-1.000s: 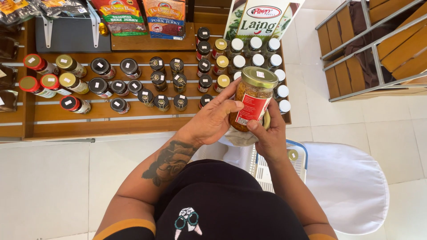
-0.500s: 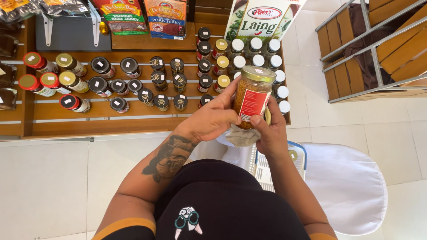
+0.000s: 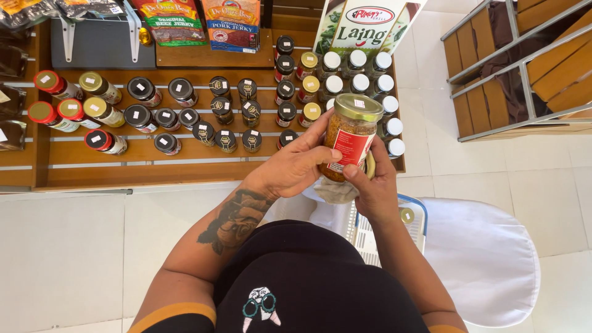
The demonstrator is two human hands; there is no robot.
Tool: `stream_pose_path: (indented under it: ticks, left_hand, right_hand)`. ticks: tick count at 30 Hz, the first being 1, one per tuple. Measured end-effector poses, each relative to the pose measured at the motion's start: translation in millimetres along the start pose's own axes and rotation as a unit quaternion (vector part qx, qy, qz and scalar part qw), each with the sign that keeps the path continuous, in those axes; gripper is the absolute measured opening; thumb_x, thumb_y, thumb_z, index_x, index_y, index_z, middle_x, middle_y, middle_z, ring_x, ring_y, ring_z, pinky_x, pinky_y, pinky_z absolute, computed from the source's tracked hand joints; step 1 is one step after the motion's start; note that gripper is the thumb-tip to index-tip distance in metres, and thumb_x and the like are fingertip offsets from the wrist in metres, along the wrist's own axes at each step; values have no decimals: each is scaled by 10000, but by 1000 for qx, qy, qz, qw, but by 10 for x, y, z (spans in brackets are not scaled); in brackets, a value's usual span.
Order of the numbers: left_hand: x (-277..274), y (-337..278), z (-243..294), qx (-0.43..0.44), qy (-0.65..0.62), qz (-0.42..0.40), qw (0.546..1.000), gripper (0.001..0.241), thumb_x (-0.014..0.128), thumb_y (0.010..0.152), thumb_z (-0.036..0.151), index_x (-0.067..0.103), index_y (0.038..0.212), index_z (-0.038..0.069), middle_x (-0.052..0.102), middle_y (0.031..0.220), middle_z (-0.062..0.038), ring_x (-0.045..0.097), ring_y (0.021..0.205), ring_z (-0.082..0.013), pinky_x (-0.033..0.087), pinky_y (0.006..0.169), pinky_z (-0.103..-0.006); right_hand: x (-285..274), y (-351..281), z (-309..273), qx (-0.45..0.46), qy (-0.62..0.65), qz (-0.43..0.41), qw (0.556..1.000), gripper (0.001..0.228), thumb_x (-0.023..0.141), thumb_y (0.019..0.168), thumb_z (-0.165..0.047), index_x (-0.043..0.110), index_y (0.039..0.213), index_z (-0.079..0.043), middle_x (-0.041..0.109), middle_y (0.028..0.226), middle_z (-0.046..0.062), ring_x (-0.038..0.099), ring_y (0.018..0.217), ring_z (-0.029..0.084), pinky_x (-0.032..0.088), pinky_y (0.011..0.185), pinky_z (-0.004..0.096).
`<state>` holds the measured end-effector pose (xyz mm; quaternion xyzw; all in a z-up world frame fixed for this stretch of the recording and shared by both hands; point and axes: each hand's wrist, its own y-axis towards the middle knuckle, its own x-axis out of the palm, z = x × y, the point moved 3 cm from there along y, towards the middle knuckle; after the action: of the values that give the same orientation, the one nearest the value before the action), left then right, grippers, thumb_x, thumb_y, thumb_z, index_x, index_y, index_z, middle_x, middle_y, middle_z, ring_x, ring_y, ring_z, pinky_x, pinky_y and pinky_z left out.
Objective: The person is wiping glass jars with a cloth and placing them into a basket or back onto the shelf.
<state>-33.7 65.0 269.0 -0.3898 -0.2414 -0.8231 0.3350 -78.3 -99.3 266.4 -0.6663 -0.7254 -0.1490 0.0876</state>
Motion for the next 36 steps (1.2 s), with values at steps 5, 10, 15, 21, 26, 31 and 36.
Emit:
stream_pose_path:
  ticks: [5, 10, 15, 21, 26, 31, 36]
  left_hand:
    - [-48, 16, -14, -9, -21, 44, 999, 733, 528, 1023, 87, 188, 1673, 89, 448, 1561, -79, 472, 1399, -187, 383, 1193, -388]
    - [-60, 29, -31, -17, -23, 78, 997, 690, 530, 1027, 147, 241, 1651, 90, 507, 1507, -75, 516, 1351, -182, 416, 1157, -394]
    - [-70, 83, -61, 4, -17, 81, 997, 605, 563, 1052, 197, 348, 1604, 68, 558, 1419, -76, 563, 1271, -168, 473, 1107, -366]
    - [14, 146, -59, 49, 120, 86, 988, 623, 690, 1004, 146, 369, 1534, 82, 593, 1360, -88, 596, 1216, -185, 537, 1011, -384]
    - [-88, 137, 59, 37, 32, 85, 995, 679, 721, 941, 130, 332, 1499, 130, 593, 1366, -99, 617, 1231, -218, 561, 1032, -450]
    - [-151, 60, 110, 17, -91, 52, 994, 589, 676, 1021, 230, 400, 1516, 68, 621, 1371, -136, 658, 1223, -253, 561, 1057, -481]
    - [-165, 32, 52, 61, -77, 21, 995, 583, 662, 992, 340, 475, 1421, -7, 675, 1242, -169, 750, 1046, -313, 631, 905, -476]
  right_hand:
    - [10, -17, 44, -3, -21, 1, 1000, 771, 799, 908, -135, 391, 1552, -21, 580, 1418, 102, 591, 1305, 192, 515, 1116, 380]
    - [39, -28, 32, -9, -61, 3, 998, 767, 798, 908, -146, 396, 1549, -22, 578, 1429, 102, 590, 1311, 186, 519, 1114, 369]
    - [85, -39, 6, -9, -98, 13, 995, 739, 791, 916, -161, 416, 1536, -17, 595, 1414, 103, 604, 1290, 178, 529, 1103, 356]
    - [187, -2, -134, -81, -256, 29, 963, 684, 801, 917, -140, 446, 1488, -16, 576, 1374, 92, 593, 1244, 158, 526, 1054, 327]
    - [-17, 0, -137, -109, -204, 32, 972, 447, 690, 1042, -146, 510, 1431, -16, 600, 1381, 85, 589, 1262, 147, 500, 1098, 302]
    - [-248, 34, -60, -38, -6, 81, 996, 193, 630, 1128, -130, 589, 1250, 14, 633, 1320, 101, 616, 1187, 174, 528, 1049, 348]
    - [64, 13, -145, 130, 151, 35, 979, 426, 691, 938, -45, 555, 1342, -46, 679, 1161, 102, 664, 1075, 205, 571, 940, 387]
